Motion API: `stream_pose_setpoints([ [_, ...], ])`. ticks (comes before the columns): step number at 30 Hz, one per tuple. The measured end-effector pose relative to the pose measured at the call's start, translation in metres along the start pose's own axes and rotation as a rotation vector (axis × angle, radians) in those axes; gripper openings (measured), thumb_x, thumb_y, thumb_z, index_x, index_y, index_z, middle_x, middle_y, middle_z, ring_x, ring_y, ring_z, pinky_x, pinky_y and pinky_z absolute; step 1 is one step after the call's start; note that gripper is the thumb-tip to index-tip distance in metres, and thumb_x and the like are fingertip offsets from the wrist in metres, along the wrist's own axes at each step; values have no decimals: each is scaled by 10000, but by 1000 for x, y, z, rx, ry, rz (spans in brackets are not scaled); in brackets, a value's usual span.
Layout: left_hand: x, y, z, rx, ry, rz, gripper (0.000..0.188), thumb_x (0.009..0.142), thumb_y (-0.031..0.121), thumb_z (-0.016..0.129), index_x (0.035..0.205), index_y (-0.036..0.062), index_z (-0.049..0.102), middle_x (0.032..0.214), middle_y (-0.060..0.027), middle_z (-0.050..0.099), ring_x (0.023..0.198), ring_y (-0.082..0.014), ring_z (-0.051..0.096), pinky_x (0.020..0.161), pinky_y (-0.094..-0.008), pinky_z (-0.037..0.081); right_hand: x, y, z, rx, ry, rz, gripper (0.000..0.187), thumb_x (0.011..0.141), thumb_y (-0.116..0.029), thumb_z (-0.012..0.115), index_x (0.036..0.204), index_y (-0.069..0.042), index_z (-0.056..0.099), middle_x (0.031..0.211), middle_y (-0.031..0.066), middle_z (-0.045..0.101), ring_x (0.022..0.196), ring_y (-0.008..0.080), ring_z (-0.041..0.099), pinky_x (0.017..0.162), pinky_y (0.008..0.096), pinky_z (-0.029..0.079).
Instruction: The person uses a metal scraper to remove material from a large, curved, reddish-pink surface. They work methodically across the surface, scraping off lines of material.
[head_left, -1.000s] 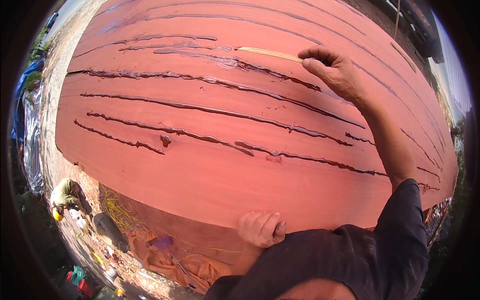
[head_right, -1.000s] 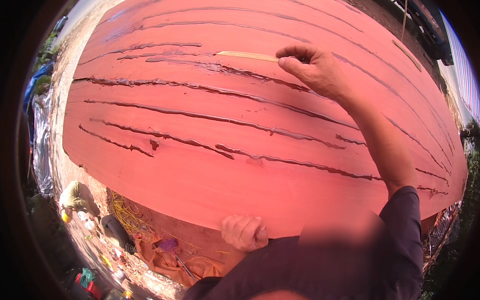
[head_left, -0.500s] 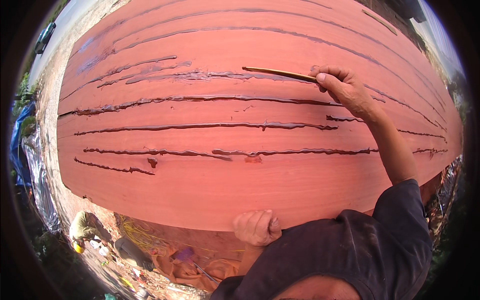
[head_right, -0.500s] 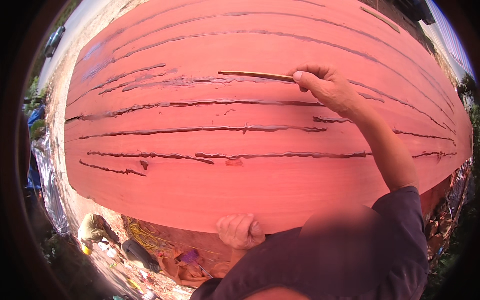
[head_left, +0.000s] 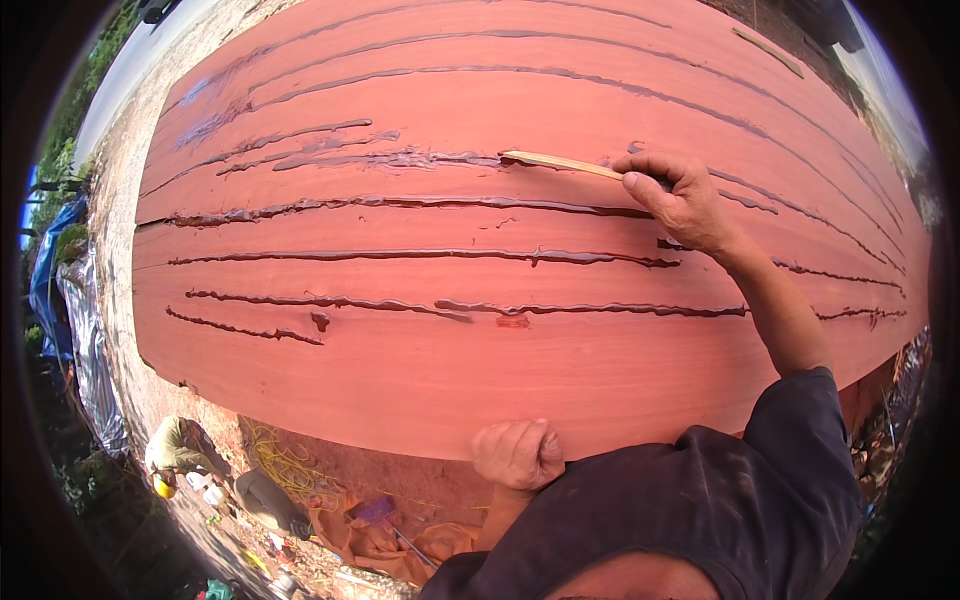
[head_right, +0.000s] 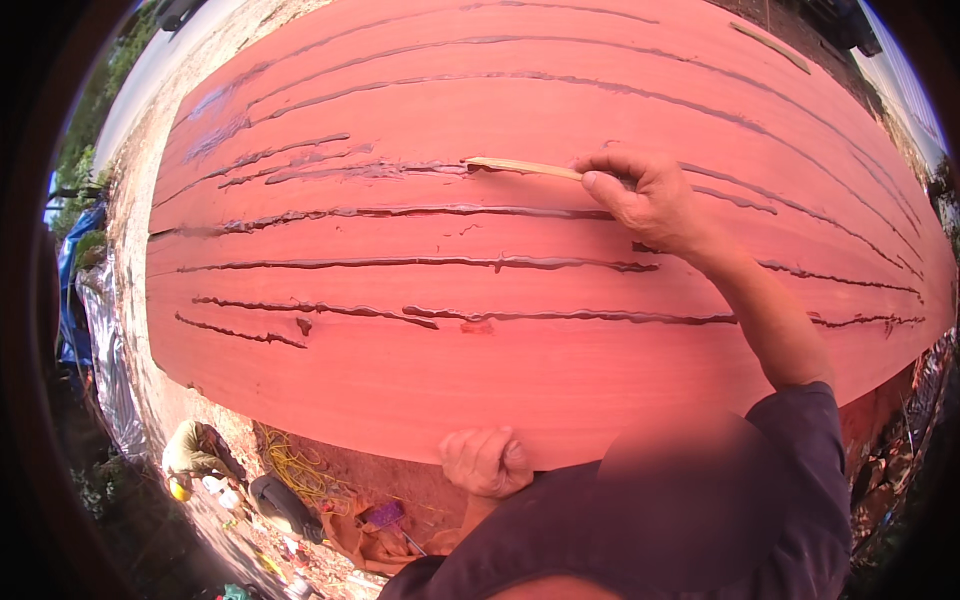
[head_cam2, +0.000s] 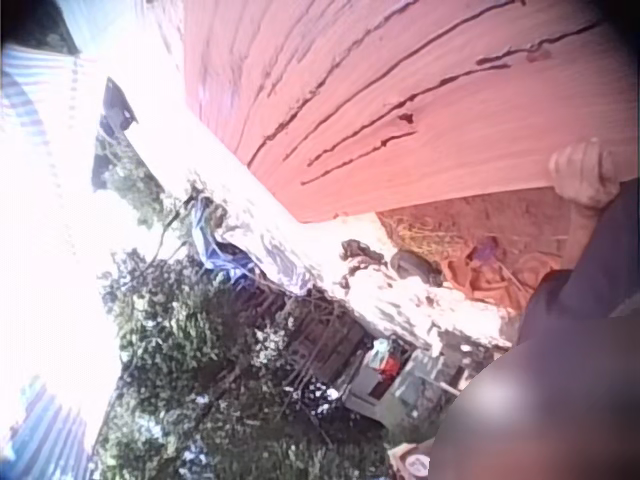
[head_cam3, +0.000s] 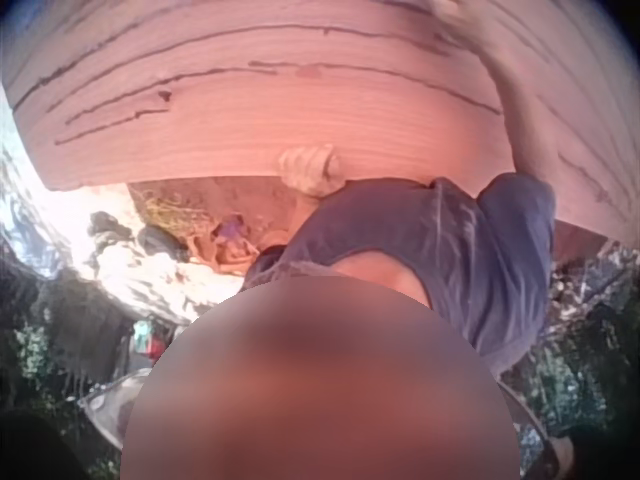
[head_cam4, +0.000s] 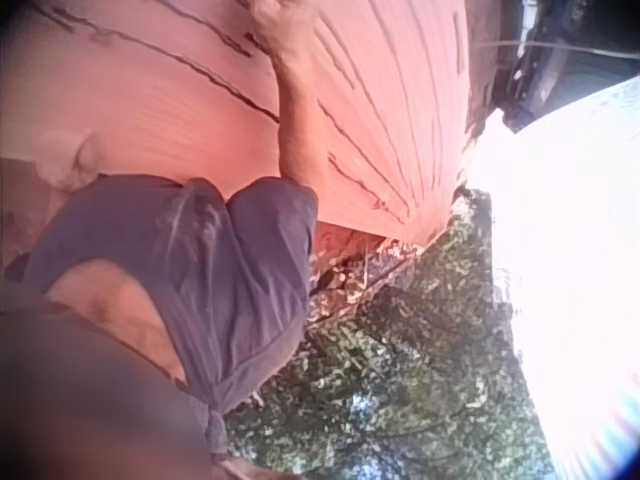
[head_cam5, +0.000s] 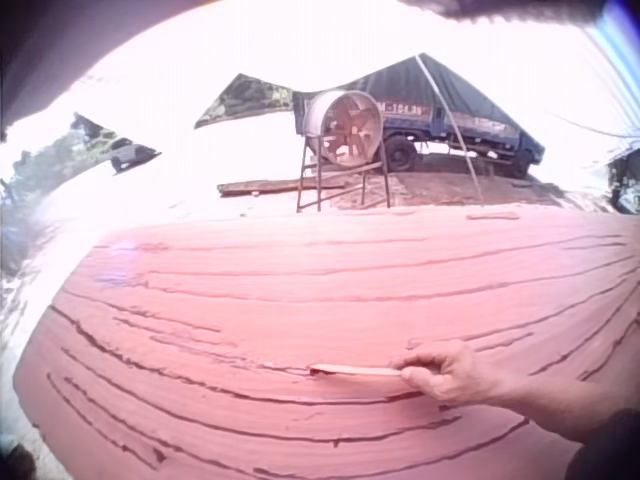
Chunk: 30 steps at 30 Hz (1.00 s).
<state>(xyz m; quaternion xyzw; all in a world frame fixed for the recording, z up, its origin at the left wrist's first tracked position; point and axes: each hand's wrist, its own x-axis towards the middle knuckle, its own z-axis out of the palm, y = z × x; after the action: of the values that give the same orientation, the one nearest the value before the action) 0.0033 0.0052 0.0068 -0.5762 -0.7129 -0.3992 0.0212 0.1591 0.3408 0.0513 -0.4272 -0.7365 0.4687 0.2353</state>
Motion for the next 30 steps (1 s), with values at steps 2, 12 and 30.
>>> stream_pose_setpoints([
  [2,0,-1,0,6,8,-4,156,961,279,690,955,133,743,846,6,694,755,-214,655,754,-372,491,3,-3,3,-59,-1,-18,229,991,-162,672,1133,-8,765,887,8,686,805,92,589,732,281,489],
  [12,-3,-1,-1,-6,-18,-11,149,960,255,659,975,118,715,869,-10,693,772,-238,634,789,-403,483,10,-7,11,-247,14,-239,192,942,-130,705,1099,-36,762,831,80,666,748,187,619,695,336,510],
  [30,-5,-1,-2,3,-34,-14,167,956,278,658,986,122,710,880,-7,682,800,-231,628,802,-403,477,14,-16,1,-334,-27,-200,201,931,-105,719,1114,-25,742,977,150,723,854,262,719,776,363,574],
])
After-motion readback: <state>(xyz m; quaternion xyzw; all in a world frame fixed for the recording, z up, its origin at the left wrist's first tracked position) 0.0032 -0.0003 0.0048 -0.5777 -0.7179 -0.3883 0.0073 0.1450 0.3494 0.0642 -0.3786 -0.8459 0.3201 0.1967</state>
